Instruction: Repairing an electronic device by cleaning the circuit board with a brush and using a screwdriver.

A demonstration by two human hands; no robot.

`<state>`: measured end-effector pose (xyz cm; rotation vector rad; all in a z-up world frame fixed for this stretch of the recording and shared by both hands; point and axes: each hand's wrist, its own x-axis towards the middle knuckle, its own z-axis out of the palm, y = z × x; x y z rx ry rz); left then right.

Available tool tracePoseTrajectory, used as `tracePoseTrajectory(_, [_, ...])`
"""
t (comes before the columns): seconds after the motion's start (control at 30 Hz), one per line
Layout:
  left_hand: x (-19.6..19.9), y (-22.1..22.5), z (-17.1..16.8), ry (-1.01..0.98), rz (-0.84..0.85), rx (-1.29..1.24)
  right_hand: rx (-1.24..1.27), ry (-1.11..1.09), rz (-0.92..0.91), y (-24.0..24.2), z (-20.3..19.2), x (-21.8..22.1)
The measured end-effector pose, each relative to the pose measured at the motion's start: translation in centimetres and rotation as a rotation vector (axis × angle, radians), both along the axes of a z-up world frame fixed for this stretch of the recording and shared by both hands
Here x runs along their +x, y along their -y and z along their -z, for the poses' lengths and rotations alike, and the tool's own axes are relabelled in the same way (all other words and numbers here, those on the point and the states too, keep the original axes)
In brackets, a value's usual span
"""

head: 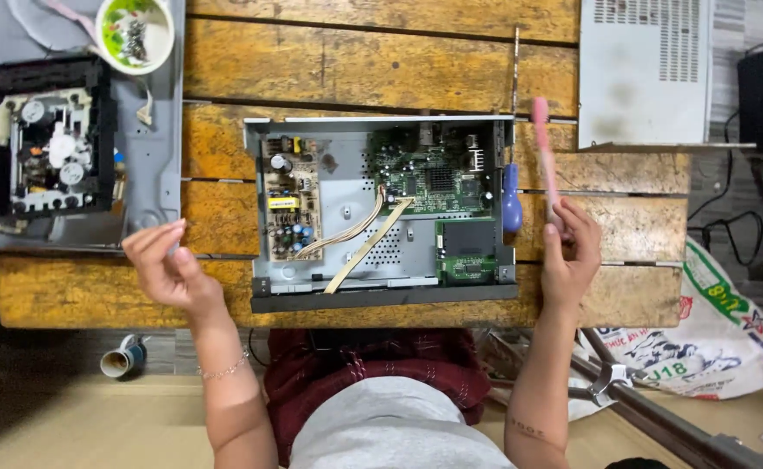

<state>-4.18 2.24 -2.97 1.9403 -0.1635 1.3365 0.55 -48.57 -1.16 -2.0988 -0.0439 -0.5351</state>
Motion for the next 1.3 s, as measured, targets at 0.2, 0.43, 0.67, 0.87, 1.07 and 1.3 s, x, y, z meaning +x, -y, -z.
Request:
tracePoseTrajectory(0.2, [0.2, 0.4, 0.2, 0.001, -0.03, -0.018, -0.281, 0.127, -0.057, -1.0, -1.1, 0.2])
tracePoseTrajectory(0.43, [-0.6, 2.5, -4.3, -0.191, -0.055, -0.068, -0.634, 0.052, -0.085, -3.9, -3.6, 1.4])
tracePoseTrajectory(0.67, [-1.0, 1.5, -1.5, -0.21, -0.08, -0.1, -0.862, -0.112, -0.128, -4.4, -4.4, 4.5])
tracePoseTrajectory(0.87, [-1.1, 1.7, -3.2, -0.197, -0.072, -0.064, -0.793, -0.276, -0.081, -4.8, -4.3, 6.0])
tracePoseTrajectory(1.07, [-1.1, -0.2, -0.9, -0.166, -0.072, -0.082, -0.449, -0.03, 0.048, -2.5, -2.5, 6.5])
tracePoseTrajectory(1.3, [0.5, -3.1, -6.3, -0.287, -0.142, 0.138, 0.254, 0.352, -0.051, 2.3, -2.4, 6.2])
